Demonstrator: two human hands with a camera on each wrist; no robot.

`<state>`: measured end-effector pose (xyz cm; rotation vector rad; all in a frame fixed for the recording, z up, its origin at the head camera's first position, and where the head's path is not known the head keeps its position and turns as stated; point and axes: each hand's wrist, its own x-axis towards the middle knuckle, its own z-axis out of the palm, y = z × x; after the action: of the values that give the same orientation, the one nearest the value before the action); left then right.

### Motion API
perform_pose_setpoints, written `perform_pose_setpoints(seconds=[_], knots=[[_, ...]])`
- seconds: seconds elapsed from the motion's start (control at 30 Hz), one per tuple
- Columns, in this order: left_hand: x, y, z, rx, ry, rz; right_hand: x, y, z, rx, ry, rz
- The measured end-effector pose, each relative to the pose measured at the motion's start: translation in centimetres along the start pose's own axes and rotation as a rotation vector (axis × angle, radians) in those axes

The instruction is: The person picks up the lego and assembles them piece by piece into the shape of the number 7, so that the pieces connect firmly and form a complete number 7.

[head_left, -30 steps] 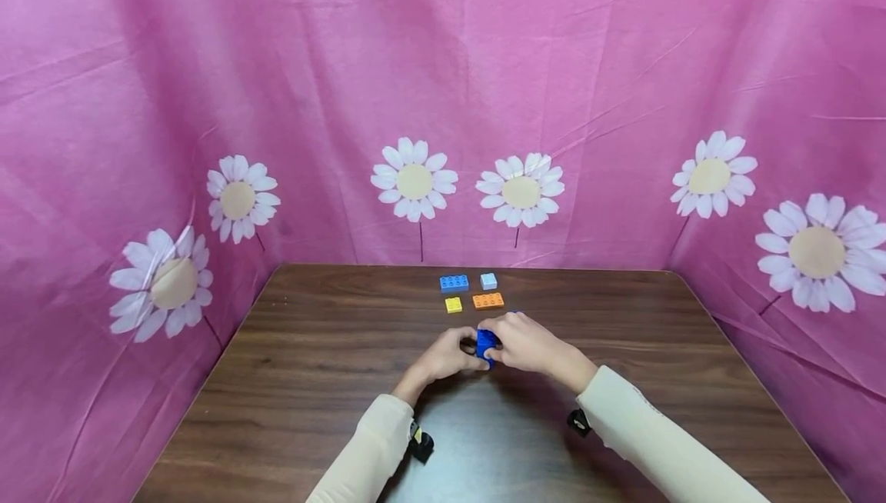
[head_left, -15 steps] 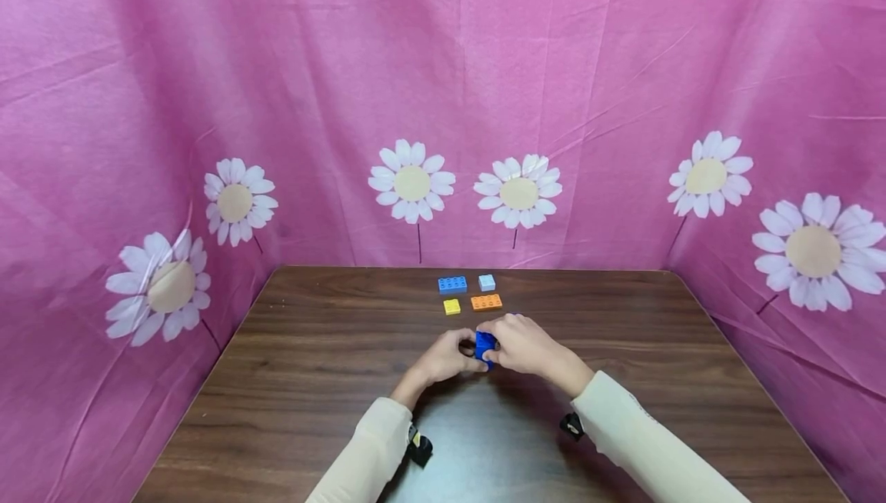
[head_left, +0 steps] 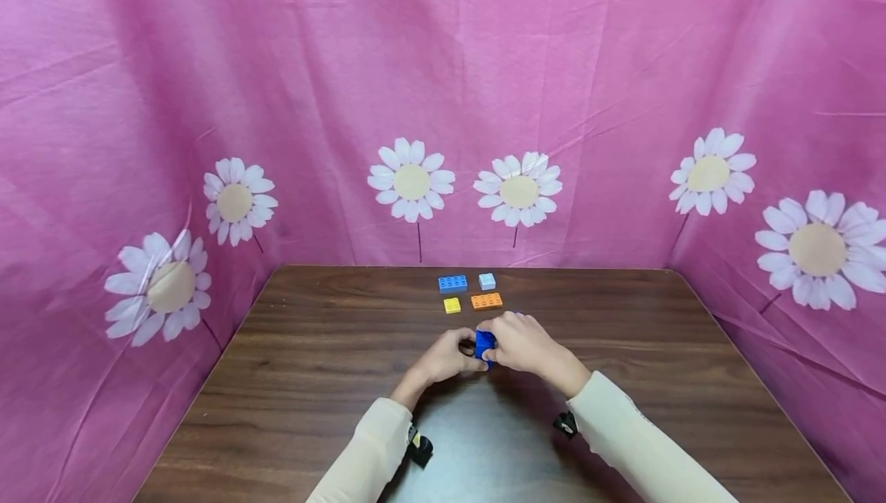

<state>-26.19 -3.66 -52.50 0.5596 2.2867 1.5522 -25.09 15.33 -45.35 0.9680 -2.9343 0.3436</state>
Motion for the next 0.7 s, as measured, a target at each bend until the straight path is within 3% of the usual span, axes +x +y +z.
perform_pose_setpoints(seconds=[0.37, 0.7], knots=[[-0.33, -0.08, -0.03, 0.026, 0.024, 0.002, -0.09, -0.2, 0.32, 0.028, 0.003, 0.044], [-0.61, 0.43, 0.12, 0.126, 0.006, 0.036, -0.62, -0.09, 0.71, 0.103, -0.007, 0.085]])
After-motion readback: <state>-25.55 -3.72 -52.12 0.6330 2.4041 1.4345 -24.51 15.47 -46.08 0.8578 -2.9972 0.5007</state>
